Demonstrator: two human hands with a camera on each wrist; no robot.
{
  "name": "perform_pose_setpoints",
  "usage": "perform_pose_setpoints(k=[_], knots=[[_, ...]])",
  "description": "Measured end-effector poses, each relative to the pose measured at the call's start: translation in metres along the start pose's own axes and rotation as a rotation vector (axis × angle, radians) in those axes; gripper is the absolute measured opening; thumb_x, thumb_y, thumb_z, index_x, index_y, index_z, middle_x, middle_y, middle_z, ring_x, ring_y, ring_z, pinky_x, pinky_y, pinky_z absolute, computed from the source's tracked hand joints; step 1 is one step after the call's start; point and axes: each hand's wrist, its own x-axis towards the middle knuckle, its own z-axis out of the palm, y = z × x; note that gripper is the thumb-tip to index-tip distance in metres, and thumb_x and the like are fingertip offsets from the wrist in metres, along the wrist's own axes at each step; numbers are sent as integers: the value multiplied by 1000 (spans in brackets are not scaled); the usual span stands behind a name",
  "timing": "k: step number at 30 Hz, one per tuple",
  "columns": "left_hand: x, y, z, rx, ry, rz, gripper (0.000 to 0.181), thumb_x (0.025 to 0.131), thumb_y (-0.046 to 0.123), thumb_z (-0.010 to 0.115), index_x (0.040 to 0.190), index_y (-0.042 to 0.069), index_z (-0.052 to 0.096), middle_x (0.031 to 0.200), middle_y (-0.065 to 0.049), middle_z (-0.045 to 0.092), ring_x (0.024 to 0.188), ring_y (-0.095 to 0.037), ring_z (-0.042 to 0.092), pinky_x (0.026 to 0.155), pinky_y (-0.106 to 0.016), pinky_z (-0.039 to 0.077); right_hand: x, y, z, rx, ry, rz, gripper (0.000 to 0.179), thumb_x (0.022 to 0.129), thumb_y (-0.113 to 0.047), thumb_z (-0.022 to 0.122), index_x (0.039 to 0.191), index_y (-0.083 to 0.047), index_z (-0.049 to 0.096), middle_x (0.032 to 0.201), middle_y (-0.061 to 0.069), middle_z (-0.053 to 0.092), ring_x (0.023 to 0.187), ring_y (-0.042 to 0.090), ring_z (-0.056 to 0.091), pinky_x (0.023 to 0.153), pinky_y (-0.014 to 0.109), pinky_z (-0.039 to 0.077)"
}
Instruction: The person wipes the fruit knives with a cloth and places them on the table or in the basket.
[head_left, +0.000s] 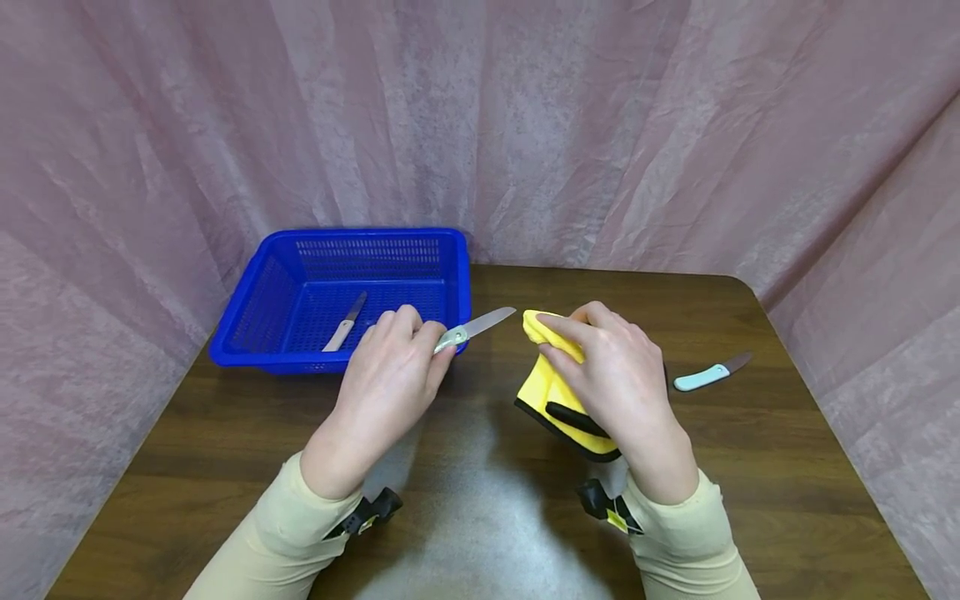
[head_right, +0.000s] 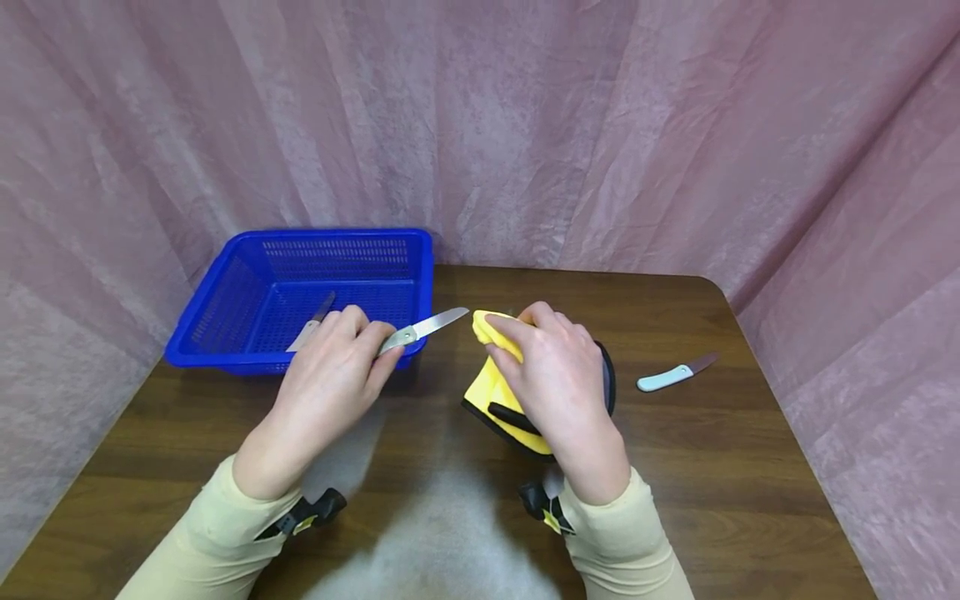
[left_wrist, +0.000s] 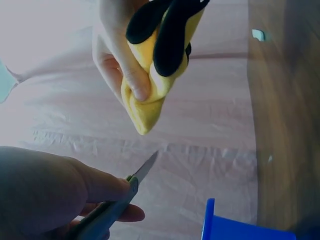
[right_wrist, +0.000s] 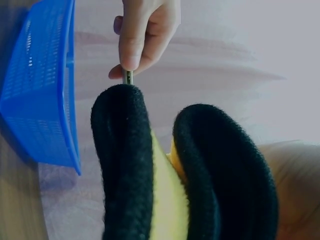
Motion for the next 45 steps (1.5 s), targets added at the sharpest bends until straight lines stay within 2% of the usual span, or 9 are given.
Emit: perform_pose_setpoints(k=[7, 14, 22, 26, 32, 38, 45], knots=[[2, -6, -1, 42, -12, 6, 21, 100, 21, 85, 103, 3, 75, 83, -9, 58, 73, -32, 56, 57, -42, 46, -1, -1, 1, 30, -17, 8, 44, 94, -26, 91, 136, -29, 81, 108, 1, 72, 78, 28, 64, 67, 47, 53], [2, -20, -5, 107, -21, -13, 24, 99, 24, 84, 94, 5, 70, 80, -10, 60, 73, -36, 62, 61, -50, 49, 0, -1, 3, 46, -41, 9, 41, 94, -26, 90, 134, -27, 82, 108, 1, 72, 79, 27, 64, 69, 47, 52], [7, -42, -11, 136, -19, -46, 27, 97, 20, 85, 87, 5, 65, 74, -9, 56, 66, -34, 58, 49, -48, 48, 5, -1, 7, 52, -18, -12, 40, 95, -23, 90, 133, -28, 82, 108, 0, 72, 81, 29, 64, 69, 48, 52], [11, -52, -13, 147, -58, -75, 27, 99, 20, 82, 86, 5, 64, 73, -9, 56, 64, -33, 58, 48, -48, 48, 8, -2, 10, 50, 0, -19, 39, 94, -23, 90, 133, -29, 83, 108, 0, 72, 81, 30, 65, 70, 49, 52], [19, -68, -16, 152, -137, -151, 28, 102, 22, 79, 86, 6, 63, 72, -10, 58, 64, -36, 62, 50, -53, 49, 13, -3, 16, 35, 0, -29, 40, 95, -24, 90, 134, -30, 82, 109, 1, 72, 82, 33, 65, 70, 51, 53], [24, -83, -17, 149, -191, -216, 30, 103, 23, 76, 84, 7, 60, 73, -12, 61, 65, -41, 66, 52, -59, 51, 17, -6, 27, 5, -37, -59, 39, 96, -25, 89, 134, -30, 82, 110, 2, 72, 84, 33, 65, 72, 51, 54], [25, -100, -10, 149, -250, -274, 31, 103, 24, 74, 82, 8, 59, 74, -15, 65, 68, -45, 68, 56, -63, 52, 18, -13, 42, -5, -69, -122, 41, 94, -27, 91, 134, -29, 82, 106, 2, 71, 89, 29, 68, 77, 48, 54]])
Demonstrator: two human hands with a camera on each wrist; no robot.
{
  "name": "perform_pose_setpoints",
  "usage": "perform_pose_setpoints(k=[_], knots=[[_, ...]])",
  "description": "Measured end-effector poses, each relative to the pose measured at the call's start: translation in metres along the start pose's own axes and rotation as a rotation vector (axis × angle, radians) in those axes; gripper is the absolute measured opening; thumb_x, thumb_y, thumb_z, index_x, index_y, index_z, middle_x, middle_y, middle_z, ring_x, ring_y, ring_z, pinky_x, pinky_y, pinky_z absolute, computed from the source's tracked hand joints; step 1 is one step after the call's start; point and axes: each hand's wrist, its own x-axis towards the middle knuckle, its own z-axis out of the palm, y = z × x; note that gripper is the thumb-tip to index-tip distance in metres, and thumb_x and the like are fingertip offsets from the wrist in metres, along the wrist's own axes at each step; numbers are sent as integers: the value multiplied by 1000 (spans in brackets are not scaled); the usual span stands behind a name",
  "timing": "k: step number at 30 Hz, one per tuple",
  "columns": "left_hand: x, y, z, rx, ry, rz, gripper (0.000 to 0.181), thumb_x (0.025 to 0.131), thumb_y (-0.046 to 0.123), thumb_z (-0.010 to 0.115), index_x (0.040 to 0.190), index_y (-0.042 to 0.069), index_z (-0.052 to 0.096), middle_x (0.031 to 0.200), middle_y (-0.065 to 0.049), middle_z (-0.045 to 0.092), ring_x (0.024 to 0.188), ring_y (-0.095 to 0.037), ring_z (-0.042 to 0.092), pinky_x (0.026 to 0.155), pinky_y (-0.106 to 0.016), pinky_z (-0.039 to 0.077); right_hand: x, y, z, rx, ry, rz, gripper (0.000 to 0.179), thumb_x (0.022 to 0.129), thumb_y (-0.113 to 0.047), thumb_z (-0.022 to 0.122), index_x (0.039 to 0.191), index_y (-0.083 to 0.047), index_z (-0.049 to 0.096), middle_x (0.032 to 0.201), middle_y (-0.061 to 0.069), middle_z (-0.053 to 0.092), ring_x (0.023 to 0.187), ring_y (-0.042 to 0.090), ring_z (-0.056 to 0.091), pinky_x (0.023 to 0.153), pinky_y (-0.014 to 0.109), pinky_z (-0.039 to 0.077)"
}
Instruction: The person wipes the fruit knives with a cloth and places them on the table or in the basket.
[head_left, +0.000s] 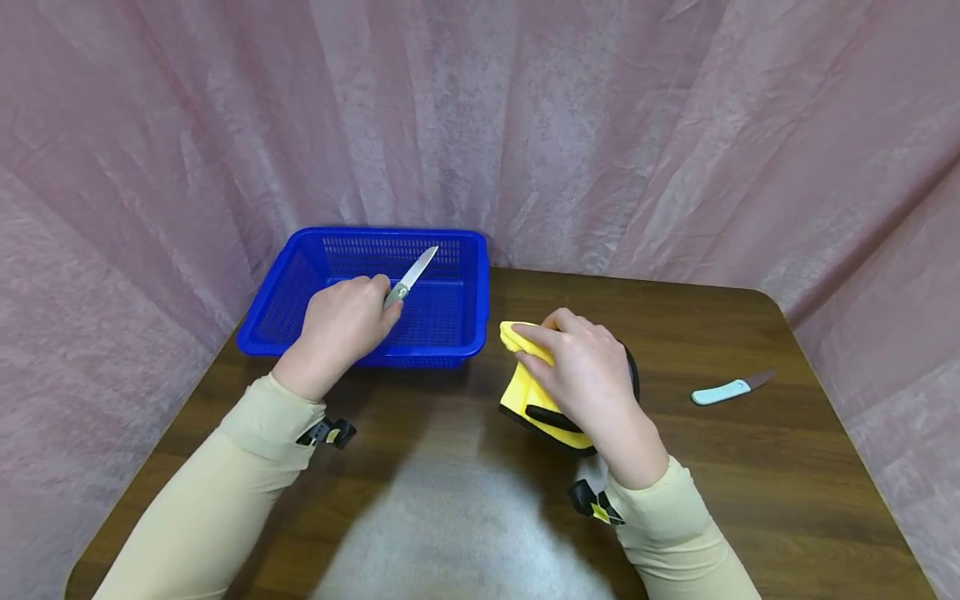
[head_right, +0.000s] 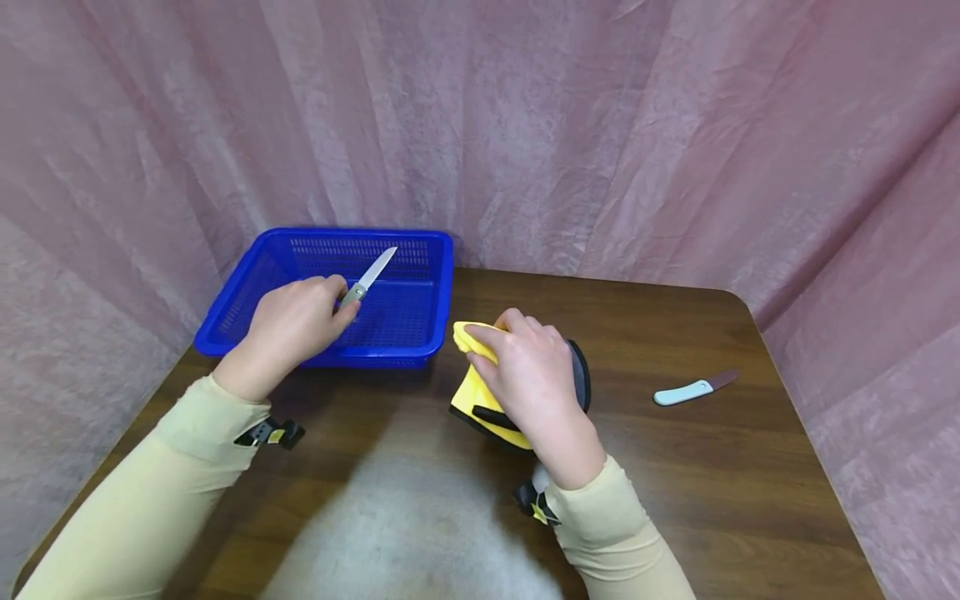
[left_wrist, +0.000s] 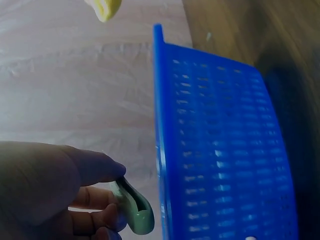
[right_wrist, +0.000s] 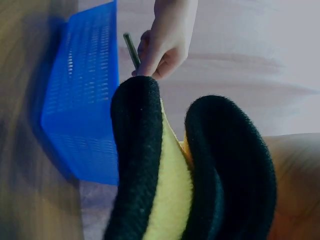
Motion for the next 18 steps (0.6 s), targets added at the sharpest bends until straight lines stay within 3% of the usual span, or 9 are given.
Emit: perform_pose_setpoints(k=[8, 18], knots=[[9, -15, 12, 10, -94, -51, 31, 105, 28, 71, 83, 7, 60, 78, -17, 69, 74, -49, 70, 61, -66, 53, -2, -3, 12, 23, 0, -49, 40, 92, -24, 93, 130, -26, 84, 104, 2, 72, 88, 27, 68, 77, 44, 53], [29, -22, 25, 20, -186, -101, 29, 106, 29, 65, 86, 7, 62, 86, -21, 73, 81, -51, 72, 68, -67, 55, -4, -3, 18, 18, -17, -56, 37, 93, -25, 92, 129, -26, 85, 105, 2, 73, 92, 28, 69, 77, 45, 55]])
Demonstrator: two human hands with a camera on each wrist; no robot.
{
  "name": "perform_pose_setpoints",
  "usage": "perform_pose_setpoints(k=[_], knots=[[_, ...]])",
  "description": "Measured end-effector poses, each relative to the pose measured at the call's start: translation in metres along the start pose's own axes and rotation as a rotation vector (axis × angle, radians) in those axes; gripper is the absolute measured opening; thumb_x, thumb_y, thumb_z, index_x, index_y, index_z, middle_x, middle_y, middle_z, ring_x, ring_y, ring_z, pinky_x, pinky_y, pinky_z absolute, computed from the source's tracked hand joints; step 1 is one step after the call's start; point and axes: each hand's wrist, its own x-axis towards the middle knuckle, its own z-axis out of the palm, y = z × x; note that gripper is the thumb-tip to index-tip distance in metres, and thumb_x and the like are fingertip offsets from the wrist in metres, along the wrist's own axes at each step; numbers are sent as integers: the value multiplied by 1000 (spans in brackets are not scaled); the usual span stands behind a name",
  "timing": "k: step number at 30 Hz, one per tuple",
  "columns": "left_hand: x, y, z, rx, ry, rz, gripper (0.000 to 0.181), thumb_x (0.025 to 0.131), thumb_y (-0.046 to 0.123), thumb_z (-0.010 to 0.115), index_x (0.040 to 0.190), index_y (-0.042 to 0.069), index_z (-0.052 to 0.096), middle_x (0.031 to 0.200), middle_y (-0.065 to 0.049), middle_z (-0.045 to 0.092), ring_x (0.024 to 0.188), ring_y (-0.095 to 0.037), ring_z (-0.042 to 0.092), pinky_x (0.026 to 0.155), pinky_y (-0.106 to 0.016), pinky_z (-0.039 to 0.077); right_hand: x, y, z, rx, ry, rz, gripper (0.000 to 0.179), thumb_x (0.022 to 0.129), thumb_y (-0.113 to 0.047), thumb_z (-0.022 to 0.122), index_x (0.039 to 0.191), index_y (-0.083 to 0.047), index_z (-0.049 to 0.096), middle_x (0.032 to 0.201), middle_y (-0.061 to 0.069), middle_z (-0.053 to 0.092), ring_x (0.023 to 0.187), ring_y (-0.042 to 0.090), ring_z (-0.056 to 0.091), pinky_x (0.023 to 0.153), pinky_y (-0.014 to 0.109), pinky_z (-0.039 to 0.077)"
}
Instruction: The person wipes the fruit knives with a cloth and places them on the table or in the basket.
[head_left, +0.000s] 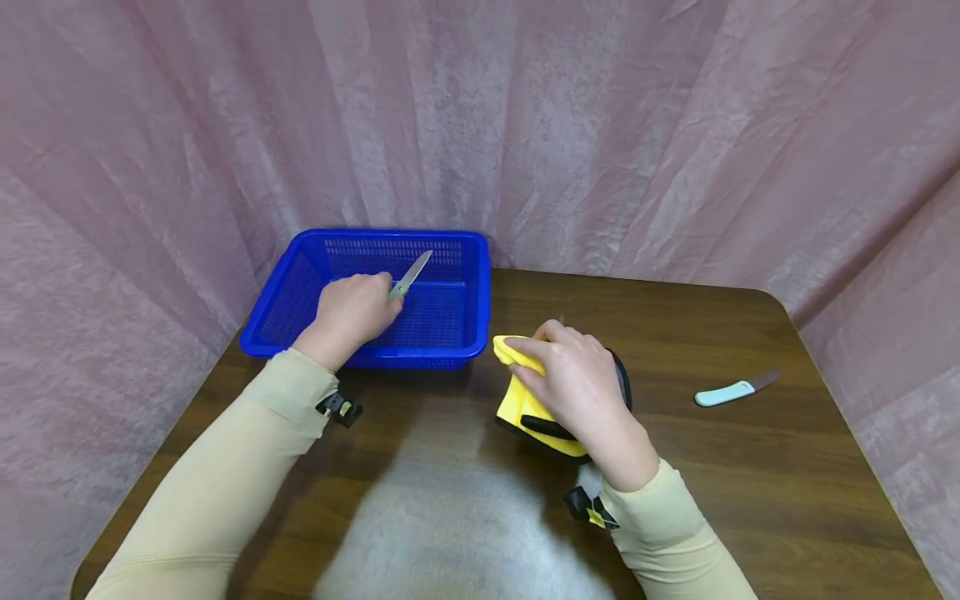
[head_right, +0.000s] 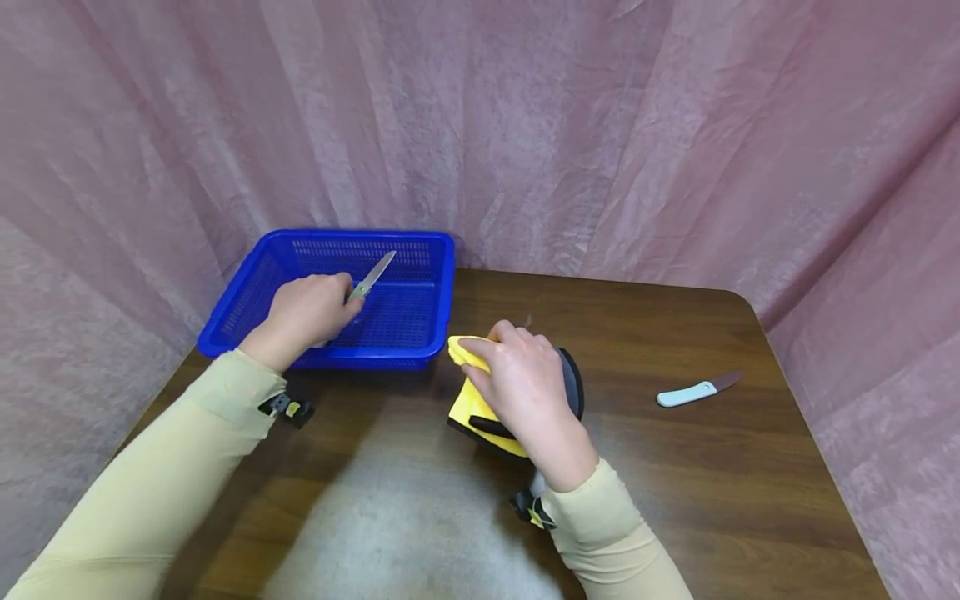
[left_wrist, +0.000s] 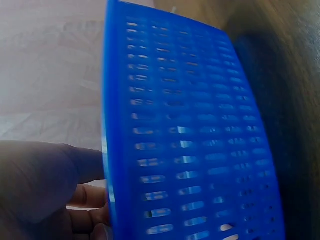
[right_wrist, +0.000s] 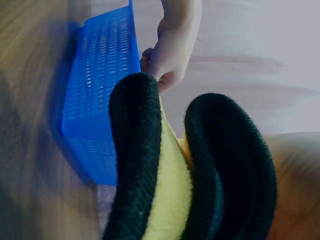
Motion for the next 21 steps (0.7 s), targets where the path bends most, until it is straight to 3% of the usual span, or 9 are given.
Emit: perform_pose_setpoints(k=[14, 21], knots=[[14, -5, 19, 1, -208, -85, 31, 107, 30, 61, 92, 5, 71, 93, -19, 73, 85, -42, 70, 78, -64, 58, -4, 1, 2, 11, -15, 11, 38, 92, -25, 93, 129, -25, 84, 103, 3, 73, 90, 27, 69, 75, 44, 55], [14, -3, 24, -10, -254, -117, 33, 109, 31, 60, 95, 4, 73, 99, -19, 74, 90, -40, 69, 83, -62, 57, -5, 1, 2, 9, -34, 27, 38, 93, -25, 92, 130, -25, 84, 105, 4, 72, 91, 26, 69, 78, 45, 55]])
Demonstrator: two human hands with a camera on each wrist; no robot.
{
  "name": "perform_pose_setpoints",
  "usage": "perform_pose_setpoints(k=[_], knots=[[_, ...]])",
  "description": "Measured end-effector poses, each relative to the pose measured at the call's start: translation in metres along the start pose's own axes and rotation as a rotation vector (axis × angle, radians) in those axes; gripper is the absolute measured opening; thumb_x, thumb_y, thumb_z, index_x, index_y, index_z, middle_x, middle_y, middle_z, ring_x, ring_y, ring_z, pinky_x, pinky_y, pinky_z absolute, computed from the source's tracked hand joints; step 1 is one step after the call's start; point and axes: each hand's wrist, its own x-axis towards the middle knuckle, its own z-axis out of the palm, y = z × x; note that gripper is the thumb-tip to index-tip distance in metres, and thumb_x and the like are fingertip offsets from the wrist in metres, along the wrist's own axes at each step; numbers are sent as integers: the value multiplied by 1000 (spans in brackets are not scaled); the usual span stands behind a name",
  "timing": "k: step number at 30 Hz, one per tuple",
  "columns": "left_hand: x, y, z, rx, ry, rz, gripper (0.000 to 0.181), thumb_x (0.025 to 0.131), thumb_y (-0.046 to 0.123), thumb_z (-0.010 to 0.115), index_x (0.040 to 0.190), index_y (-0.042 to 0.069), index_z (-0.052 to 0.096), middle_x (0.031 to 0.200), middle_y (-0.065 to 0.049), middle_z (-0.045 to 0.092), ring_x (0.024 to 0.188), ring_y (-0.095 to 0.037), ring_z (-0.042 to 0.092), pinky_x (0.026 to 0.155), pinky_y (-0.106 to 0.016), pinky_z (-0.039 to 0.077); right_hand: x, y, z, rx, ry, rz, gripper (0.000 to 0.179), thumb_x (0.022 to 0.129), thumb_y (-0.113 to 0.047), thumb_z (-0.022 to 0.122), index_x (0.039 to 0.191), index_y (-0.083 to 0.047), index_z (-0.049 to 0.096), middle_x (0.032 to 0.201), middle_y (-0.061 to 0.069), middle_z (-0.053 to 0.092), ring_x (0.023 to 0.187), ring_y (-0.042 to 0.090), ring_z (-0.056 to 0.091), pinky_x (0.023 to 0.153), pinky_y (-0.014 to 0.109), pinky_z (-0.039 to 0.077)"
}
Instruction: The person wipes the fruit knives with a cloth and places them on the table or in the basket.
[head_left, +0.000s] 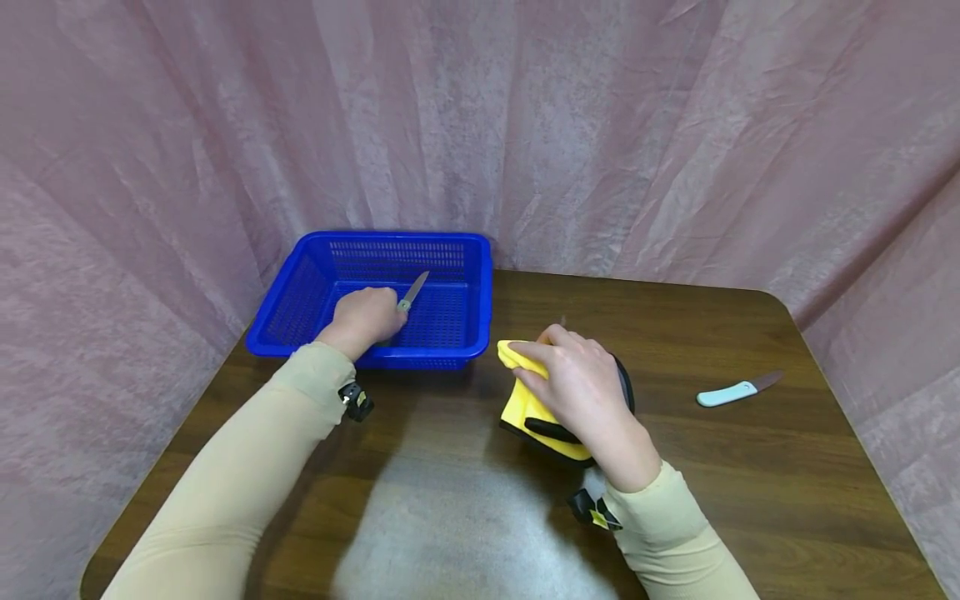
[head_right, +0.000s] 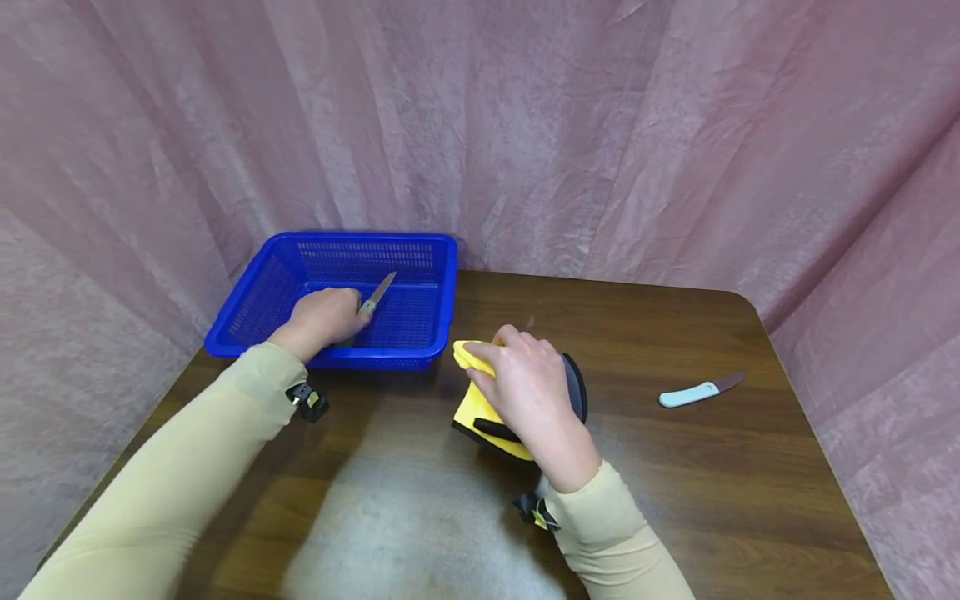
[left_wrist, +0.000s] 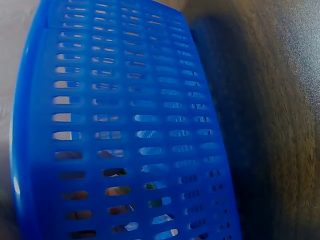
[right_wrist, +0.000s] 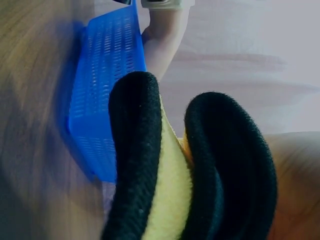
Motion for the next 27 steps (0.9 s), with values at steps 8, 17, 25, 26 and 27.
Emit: perform_pose_setpoints(k=[8, 17, 25, 26, 27], knots=[[5, -2, 7, 10, -27, -13, 30, 107, 27, 58, 91, 4, 72, 105, -22, 74, 94, -41, 70, 86, -64, 57, -1, 1, 2, 14, 6, 0, 37, 93, -24, 92, 129, -25, 85, 103, 3, 72, 90, 27, 69, 75, 44, 54], [15, -6, 17, 50, -62, -47, 23, 103, 21, 59, 90, 7, 71, 108, -21, 75, 95, -40, 71, 84, -62, 58, -2, 1, 1, 21, 7, 11, 38, 92, -25, 93, 129, -26, 85, 103, 1, 71, 88, 25, 69, 76, 45, 54], [17, -3, 20, 87, -73, -44, 25, 104, 21, 60, 106, 2, 76, 121, -25, 76, 107, -43, 74, 87, -63, 59, -2, 3, 1, 27, -20, 22, 38, 93, -26, 91, 131, -26, 84, 105, 1, 71, 89, 26, 69, 76, 46, 55], [17, -2, 19, 91, -78, -42, 26, 104, 21, 60, 108, 1, 76, 121, -26, 76, 108, -43, 74, 87, -62, 59, -2, 3, 1, 29, -23, 24, 38, 94, -26, 91, 131, -26, 84, 105, 1, 71, 89, 26, 69, 76, 46, 55], [16, -1, 19, 96, -81, -42, 26, 104, 20, 60, 110, 1, 76, 121, -26, 76, 108, -43, 74, 87, -62, 59, -2, 3, 1, 31, -25, 25, 38, 94, -26, 91, 131, -26, 84, 105, 1, 71, 89, 26, 69, 76, 46, 55]])
